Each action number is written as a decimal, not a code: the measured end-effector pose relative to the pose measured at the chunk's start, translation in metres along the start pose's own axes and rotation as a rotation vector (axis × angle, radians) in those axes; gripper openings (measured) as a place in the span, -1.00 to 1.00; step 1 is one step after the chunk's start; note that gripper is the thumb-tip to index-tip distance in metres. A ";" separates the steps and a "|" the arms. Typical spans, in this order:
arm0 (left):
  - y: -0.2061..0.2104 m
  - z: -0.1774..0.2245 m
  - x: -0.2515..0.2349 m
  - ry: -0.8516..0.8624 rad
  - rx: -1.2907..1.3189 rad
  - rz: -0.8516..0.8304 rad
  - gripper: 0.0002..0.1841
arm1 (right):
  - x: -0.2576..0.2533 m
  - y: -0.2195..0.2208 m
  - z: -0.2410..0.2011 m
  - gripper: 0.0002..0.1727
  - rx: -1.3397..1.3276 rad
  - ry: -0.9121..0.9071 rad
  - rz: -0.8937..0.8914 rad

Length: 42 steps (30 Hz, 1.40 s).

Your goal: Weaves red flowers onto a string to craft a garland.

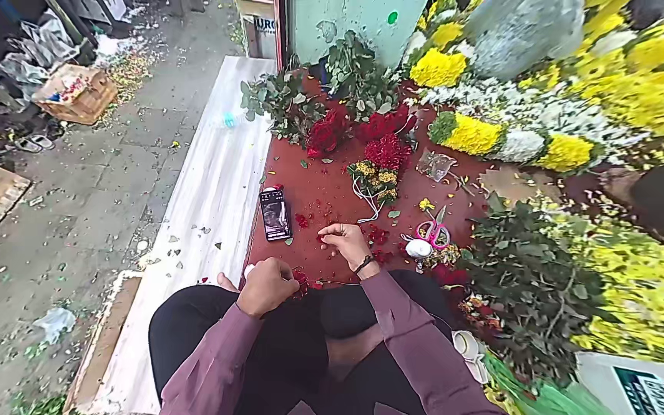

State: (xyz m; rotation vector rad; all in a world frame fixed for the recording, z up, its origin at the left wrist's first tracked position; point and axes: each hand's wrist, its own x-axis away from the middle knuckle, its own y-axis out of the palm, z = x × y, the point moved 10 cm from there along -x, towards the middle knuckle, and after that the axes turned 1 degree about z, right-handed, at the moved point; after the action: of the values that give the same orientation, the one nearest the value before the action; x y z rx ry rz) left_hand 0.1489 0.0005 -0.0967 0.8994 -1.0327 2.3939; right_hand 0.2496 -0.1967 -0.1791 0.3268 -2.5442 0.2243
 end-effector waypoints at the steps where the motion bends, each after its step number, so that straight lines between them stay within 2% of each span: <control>1: 0.000 0.000 -0.001 -0.001 0.006 0.003 -0.78 | 0.005 -0.002 -0.001 -0.84 0.003 -0.035 0.005; 6: 0.004 -0.002 -0.005 -0.001 -0.008 -0.002 -0.77 | 0.023 0.000 -0.011 -0.89 -0.093 -0.171 -0.022; 13: 0.001 -0.004 -0.007 -0.013 -0.004 0.019 -0.76 | 0.029 0.014 -0.028 -0.70 0.011 -0.360 -0.072; 17: -0.004 -0.008 -0.009 -0.037 0.010 0.067 -0.76 | 0.038 0.015 -0.034 -0.88 0.031 -0.397 -0.018; 20: -0.009 -0.011 -0.010 -0.045 0.033 0.103 -0.75 | 0.055 0.021 -0.043 -0.87 -0.093 -0.415 -0.005; 23: -0.009 -0.009 -0.011 -0.008 0.115 0.107 -0.76 | 0.076 0.031 -0.046 -0.64 -0.287 -0.379 -0.049; 26: -0.007 -0.004 -0.010 0.035 0.211 0.084 -0.78 | 0.088 0.043 -0.039 -0.43 -0.334 -0.295 -0.107; 29: -0.005 0.004 -0.008 0.073 0.302 0.060 -0.80 | 0.089 0.046 -0.030 -0.39 -0.255 -0.236 -0.075; 35: -0.004 0.009 -0.010 0.148 0.296 0.048 -0.79 | 0.083 0.043 -0.024 -0.29 -0.107 -0.203 -0.017; 42: -0.009 0.002 -0.010 0.095 0.309 0.088 -0.83 | 0.075 0.032 -0.021 0.18 0.137 -0.195 -0.152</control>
State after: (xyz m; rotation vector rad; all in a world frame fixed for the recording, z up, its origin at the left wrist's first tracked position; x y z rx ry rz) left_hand 0.1616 0.0040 -0.0978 0.8439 -0.6911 2.6904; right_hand 0.1906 -0.1753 -0.1238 0.6203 -2.6848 0.3230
